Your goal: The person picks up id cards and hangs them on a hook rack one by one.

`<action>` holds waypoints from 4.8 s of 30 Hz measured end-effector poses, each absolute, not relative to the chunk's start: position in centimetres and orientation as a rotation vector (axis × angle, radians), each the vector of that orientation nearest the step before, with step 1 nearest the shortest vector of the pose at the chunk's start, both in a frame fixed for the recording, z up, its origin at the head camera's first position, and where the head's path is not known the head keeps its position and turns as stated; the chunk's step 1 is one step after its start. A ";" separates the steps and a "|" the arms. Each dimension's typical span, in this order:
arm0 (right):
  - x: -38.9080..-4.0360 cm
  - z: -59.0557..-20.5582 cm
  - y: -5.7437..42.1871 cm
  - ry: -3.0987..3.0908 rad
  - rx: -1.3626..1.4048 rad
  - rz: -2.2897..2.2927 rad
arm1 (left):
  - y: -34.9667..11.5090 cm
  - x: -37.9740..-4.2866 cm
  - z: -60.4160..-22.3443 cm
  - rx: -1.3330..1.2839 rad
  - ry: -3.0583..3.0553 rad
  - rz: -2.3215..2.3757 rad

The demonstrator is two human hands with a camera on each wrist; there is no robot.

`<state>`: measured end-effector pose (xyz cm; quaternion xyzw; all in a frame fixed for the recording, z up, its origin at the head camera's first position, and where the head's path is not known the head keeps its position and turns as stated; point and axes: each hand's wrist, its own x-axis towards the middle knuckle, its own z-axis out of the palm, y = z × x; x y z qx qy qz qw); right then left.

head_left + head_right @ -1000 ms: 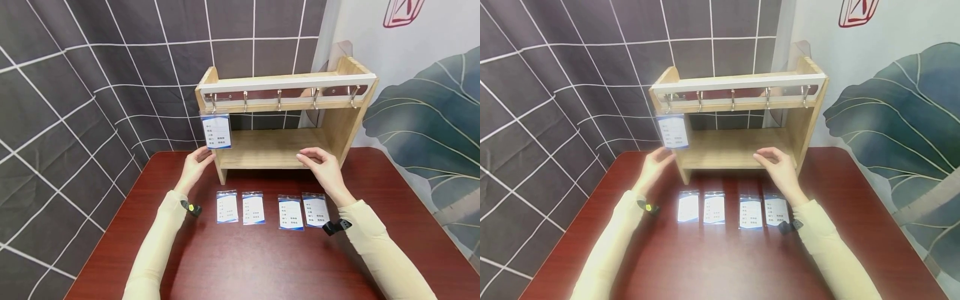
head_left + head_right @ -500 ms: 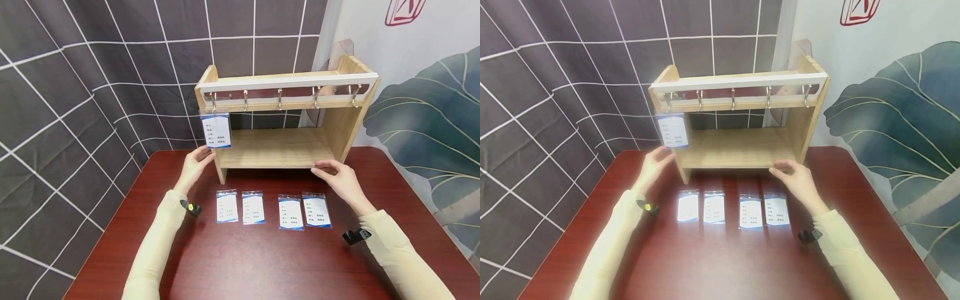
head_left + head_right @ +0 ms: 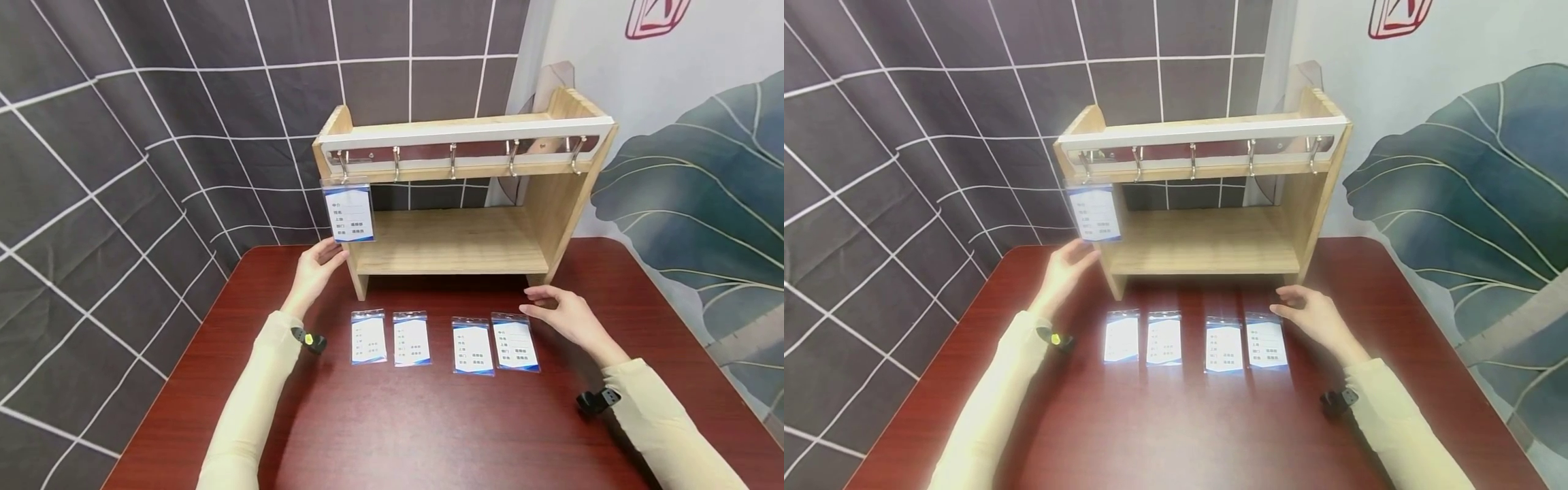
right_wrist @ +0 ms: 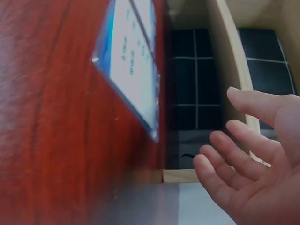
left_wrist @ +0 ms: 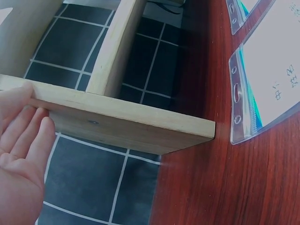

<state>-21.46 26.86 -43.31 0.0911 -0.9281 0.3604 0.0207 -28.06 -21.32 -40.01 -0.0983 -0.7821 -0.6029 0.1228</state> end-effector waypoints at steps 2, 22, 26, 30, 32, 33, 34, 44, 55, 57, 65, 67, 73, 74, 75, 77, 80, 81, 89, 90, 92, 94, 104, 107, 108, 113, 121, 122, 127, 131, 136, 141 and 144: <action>-21.4 -43.6 26.9 -2.903 0.285 1.115 | -21.3 -28.0 -40.1 -0.284 -2.280 -1.763; -21.7 -45.5 27.5 -3.042 0.500 1.037 | -21.5 -28.2 -40.2 -0.297 -2.294 -1.747; -21.8 -45.5 27.3 -3.048 0.528 0.985 | -21.5 -28.2 -40.1 -0.305 -2.287 -1.754; -22.0 -45.3 27.2 -3.047 0.564 0.965 | -21.4 -28.1 -40.1 -0.304 -2.280 -1.761; -22.1 -45.3 27.2 -3.047 0.585 0.963 | -21.4 -28.2 -40.0 -0.305 -2.279 -1.759; -22.2 -45.3 27.2 -3.046 0.595 0.968 | -21.4 -28.2 -40.0 -0.305 -2.281 -1.756; -22.2 -45.3 27.2 -3.043 0.604 0.969 | -21.5 -28.2 -40.1 -0.310 -2.284 -1.753; -22.8 -45.7 27.0 -3.063 0.613 0.975 | -21.5 -28.2 -40.1 -0.302 -2.290 -1.762; -23.2 -45.5 27.0 -3.149 0.597 1.042 | -21.7 -28.0 -40.1 -0.289 -2.300 -1.781; -23.2 -45.5 27.1 -3.166 0.574 1.083 | -21.6 -28.0 -40.0 -0.292 -2.300 -1.780; -22.7 -45.4 27.2 -3.163 0.565 1.152 | -21.5 -27.9 -40.1 -0.306 -2.303 -1.782; -22.7 -45.4 27.2 -3.153 0.570 1.180 | -21.5 -27.9 -40.1 -0.305 -2.302 -1.783; -22.7 -45.5 27.4 -3.128 0.601 1.171 | -21.4 -27.8 -40.0 -0.288 -2.303 -1.775; -22.6 -45.5 27.4 -3.124 0.602 1.170 | -21.4 -27.7 -40.0 -0.284 -2.302 -1.774; -22.6 -45.5 27.5 -3.120 0.602 1.176 | -21.3 -27.7 -39.9 -0.283 -2.303 -1.773; -22.5 -45.5 27.5 -3.111 0.595 1.197 | -21.2 -27.7 -39.9 -0.290 -2.304 -1.771; -22.3 -45.5 27.7 -3.095 0.599 1.224 | -21.1 -27.8 -39.8 -0.303 -2.306 -1.768; -22.3 -45.4 27.7 -3.089 0.604 1.237 | -21.1 -27.8 -39.8 -0.308 -2.307 -1.768; -22.9 -45.1 28.2 -3.037 0.564 1.329 | -21.3 -28.6 -39.9 -0.324 -2.277 -1.773; -22.9 -45.0 28.3 -3.033 0.546 1.348 | -21.3 -28.6 -39.8 -0.330 -2.276 -1.771; -22.9 -45.0 28.4 -3.024 0.530 1.384 | -21.2 -28.6 -39.8 -0.337 -2.280 -1.768; -22.8 -45.0 28.5 -3.013 0.525 1.423 | -21.2 -28.6 -39.7 -0.338 -2.281 -1.767; -22.4 -45.0 28.5 -2.984 0.387 1.545 | -21.3 -27.6 -39.7 -0.292 -2.319 -1.768; -22.4 -44.6 28.5 -2.969 0.336 1.539 | -21.5 -27.7 -39.7 -0.298 -2.328 -1.766; -22.5 -44.4 28.4 -2.961 0.321 1.540 | -21.6 -27.8 -39.7 -0.305 -2.328 -1.766; -22.7 -43.8 28.2 -2.918 0.319 1.572 | -21.8 -28.0 -39.6 -0.306 -2.320 -1.767; -22.1 -43.2 28.3 -2.934 0.323 1.572 | -21.3 -27.4 -39.8 -0.280 -2.345 -1.781; -22.0 -43.1 28.3 -2.933 0.335 1.570 | -21.3 -27.5 -39.9 -0.281 -2.347 -1.779; -21.6 -42.1 28.0 -2.920 0.378 1.542 | -21.4 -27.9 -40.0 -0.294 -2.342 -1.769; -21.7 -41.4 27.7 -2.890 0.394 1.570 | -21.4 -27.8 -39.9 -0.308 -2.329 -1.763; -21.8 -40.9 27.5 -2.848 0.386 1.601 | -21.3 -27.6 -39.7 -0.300 -2.321 -1.761; -21.7 -40.4 27.2 -2.814 0.392 1.596 | -21.3 -27.4 -39.6 -0.292 -2.322 -1.776; -21.7 -39.7 26.7 -2.793 0.386 1.561 | -21.3 -27.5 -39.7 -0.303 -2.320 -1.776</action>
